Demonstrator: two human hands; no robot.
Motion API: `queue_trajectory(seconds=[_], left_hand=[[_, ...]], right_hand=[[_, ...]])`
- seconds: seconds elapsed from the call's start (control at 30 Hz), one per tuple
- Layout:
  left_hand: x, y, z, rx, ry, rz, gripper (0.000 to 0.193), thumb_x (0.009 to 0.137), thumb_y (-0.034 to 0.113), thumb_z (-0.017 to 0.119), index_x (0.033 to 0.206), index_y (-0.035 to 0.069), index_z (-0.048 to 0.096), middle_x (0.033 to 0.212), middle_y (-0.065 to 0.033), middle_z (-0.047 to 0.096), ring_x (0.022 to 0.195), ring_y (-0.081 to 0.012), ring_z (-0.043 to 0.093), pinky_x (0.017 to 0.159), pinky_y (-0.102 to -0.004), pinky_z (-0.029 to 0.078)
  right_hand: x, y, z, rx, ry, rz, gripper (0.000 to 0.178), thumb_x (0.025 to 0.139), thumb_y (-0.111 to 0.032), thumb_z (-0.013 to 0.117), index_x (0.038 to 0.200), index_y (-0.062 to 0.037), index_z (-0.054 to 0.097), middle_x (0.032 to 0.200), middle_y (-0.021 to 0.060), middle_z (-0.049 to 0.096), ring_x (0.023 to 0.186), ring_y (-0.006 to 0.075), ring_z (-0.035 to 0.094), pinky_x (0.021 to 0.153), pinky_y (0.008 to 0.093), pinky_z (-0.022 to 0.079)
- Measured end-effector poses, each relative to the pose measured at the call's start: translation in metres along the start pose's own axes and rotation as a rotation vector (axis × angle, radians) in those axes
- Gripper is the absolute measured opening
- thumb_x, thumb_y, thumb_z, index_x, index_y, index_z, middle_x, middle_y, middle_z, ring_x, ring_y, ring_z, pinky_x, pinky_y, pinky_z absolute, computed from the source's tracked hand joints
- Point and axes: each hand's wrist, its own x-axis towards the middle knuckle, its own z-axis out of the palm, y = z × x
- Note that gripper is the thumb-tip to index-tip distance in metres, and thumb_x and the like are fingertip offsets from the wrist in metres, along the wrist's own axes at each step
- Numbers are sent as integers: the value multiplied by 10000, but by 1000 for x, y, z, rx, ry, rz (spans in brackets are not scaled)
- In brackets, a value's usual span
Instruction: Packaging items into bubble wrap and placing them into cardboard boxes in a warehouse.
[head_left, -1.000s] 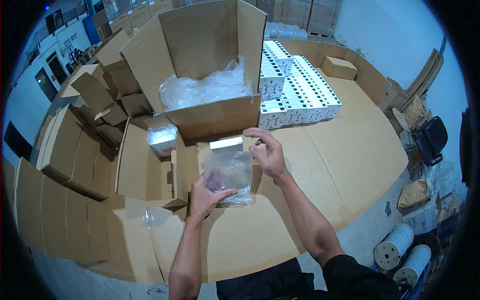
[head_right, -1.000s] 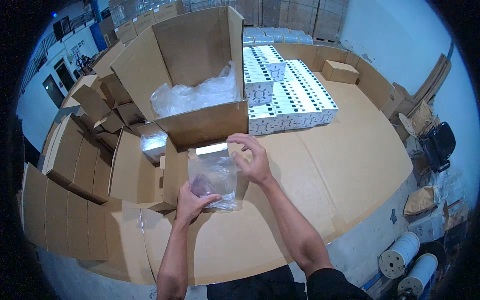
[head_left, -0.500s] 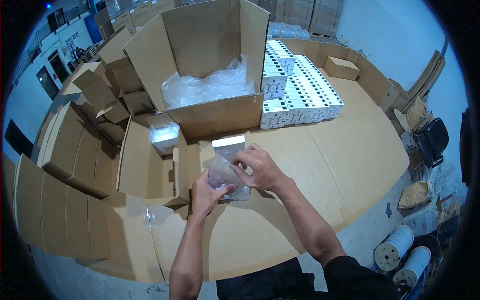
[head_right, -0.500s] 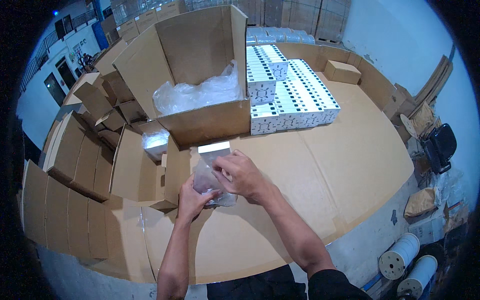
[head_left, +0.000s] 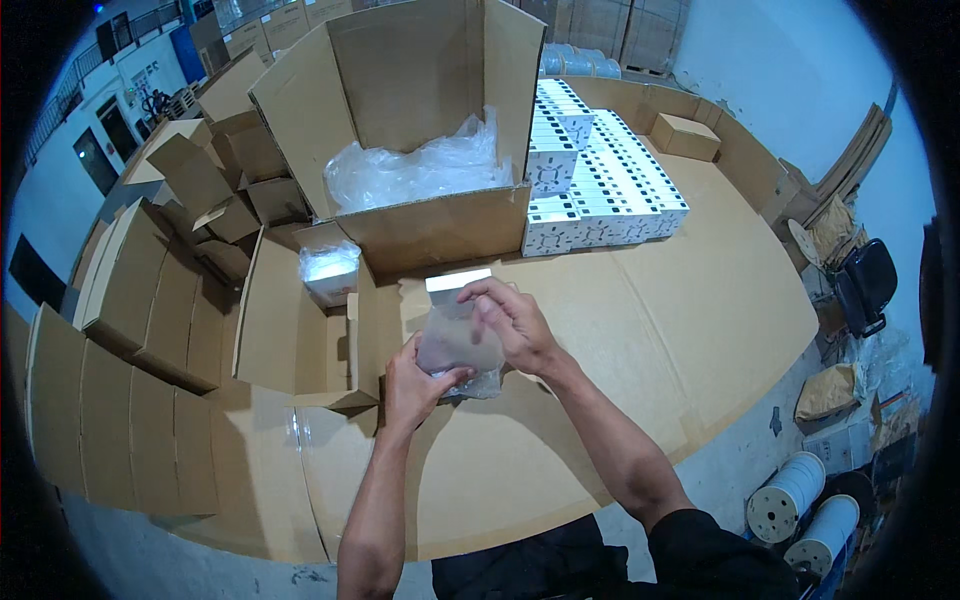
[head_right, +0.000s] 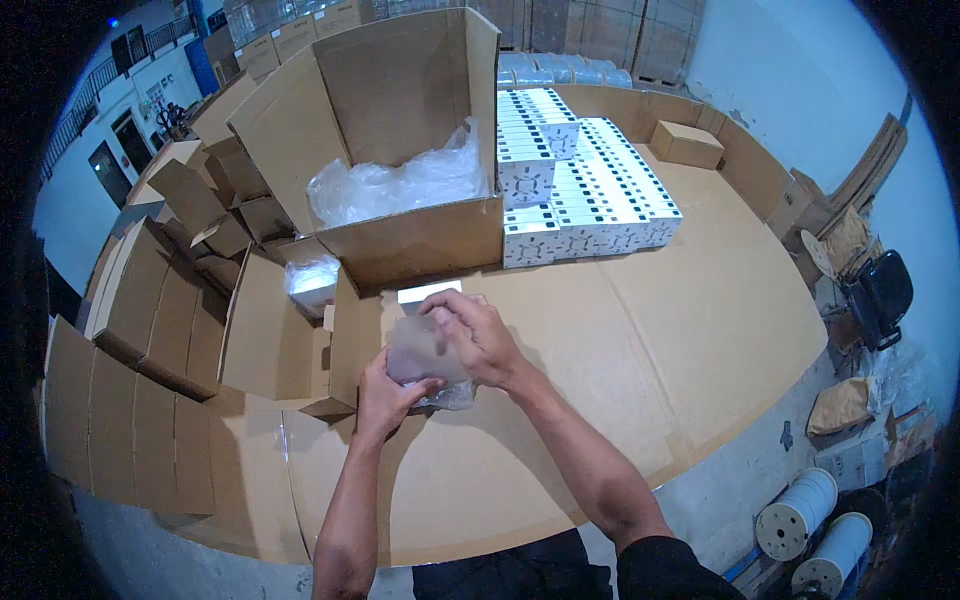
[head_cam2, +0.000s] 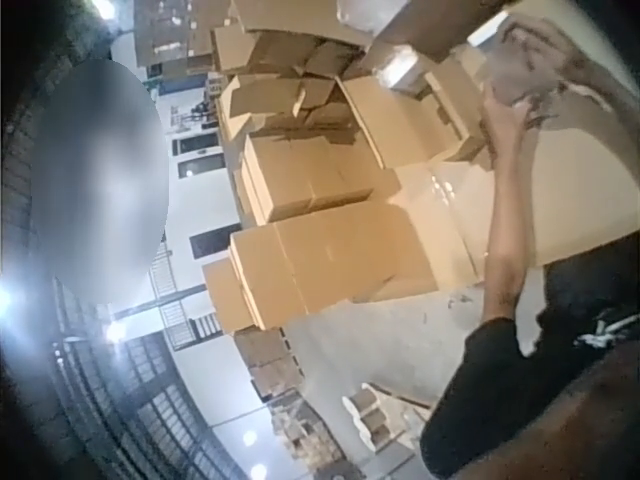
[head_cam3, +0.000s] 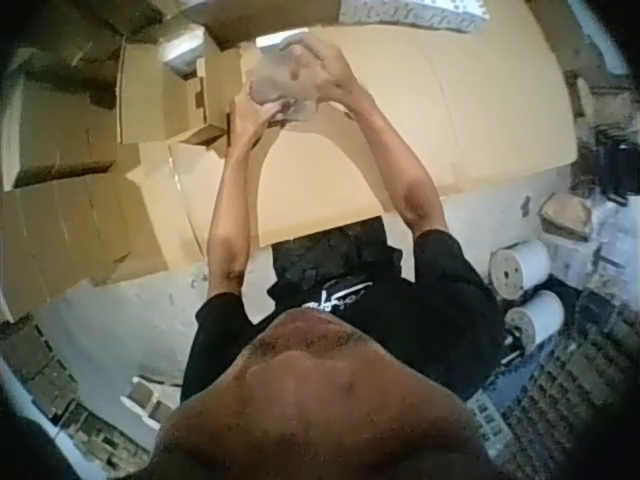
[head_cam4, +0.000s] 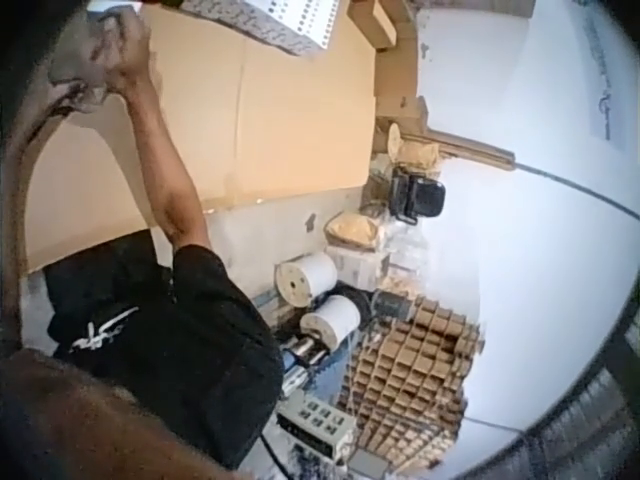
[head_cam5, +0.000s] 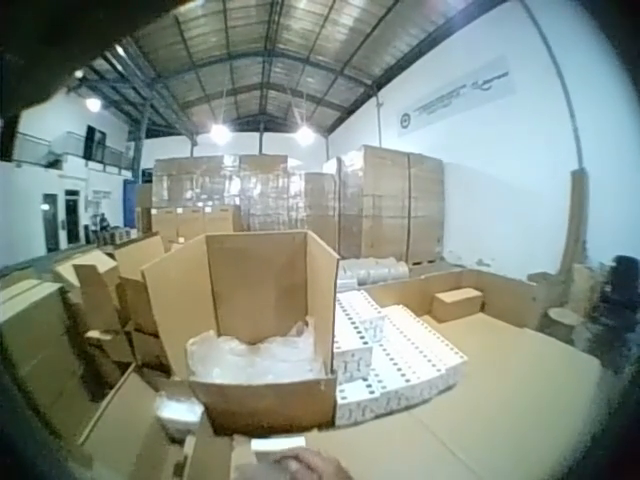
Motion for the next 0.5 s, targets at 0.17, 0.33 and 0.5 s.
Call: queue_trajectory(seconds=[0.17, 0.33, 0.5], left_hand=[[-2, 10, 2, 34, 8, -14, 632, 666, 206, 942, 1187, -14, 661, 1031, -131, 754, 954, -218, 720, 875, -369, 561], [-2, 8, 0, -61, 7, -40, 638, 674, 200, 945, 1192, -33, 655, 1070, -139, 740, 971, -213, 712, 886, -368, 563], [0, 0, -1, -110, 43, -87, 670, 664, 202, 957, 1204, -40, 643, 1089, -145, 727, 993, -215, 706, 915, -364, 562]], right_hand=[[7, 26, -9, 234, 373, -235, 354, 1065, -225, 404, 1157, 17, 645, 1173, 118, 661, 1163, 190, 568, 1014, 333, 434], [11, 55, -18, 265, 359, -121, 280, 1009, -73, 479, 1222, -25, 655, 1329, 99, 611, 1223, 195, 560, 1015, 328, 437], [11, 59, -14, 176, 184, -116, 400, 901, 93, 584, 1257, -69, 667, 1336, 67, 619, 1182, 144, 586, 902, 282, 501]])
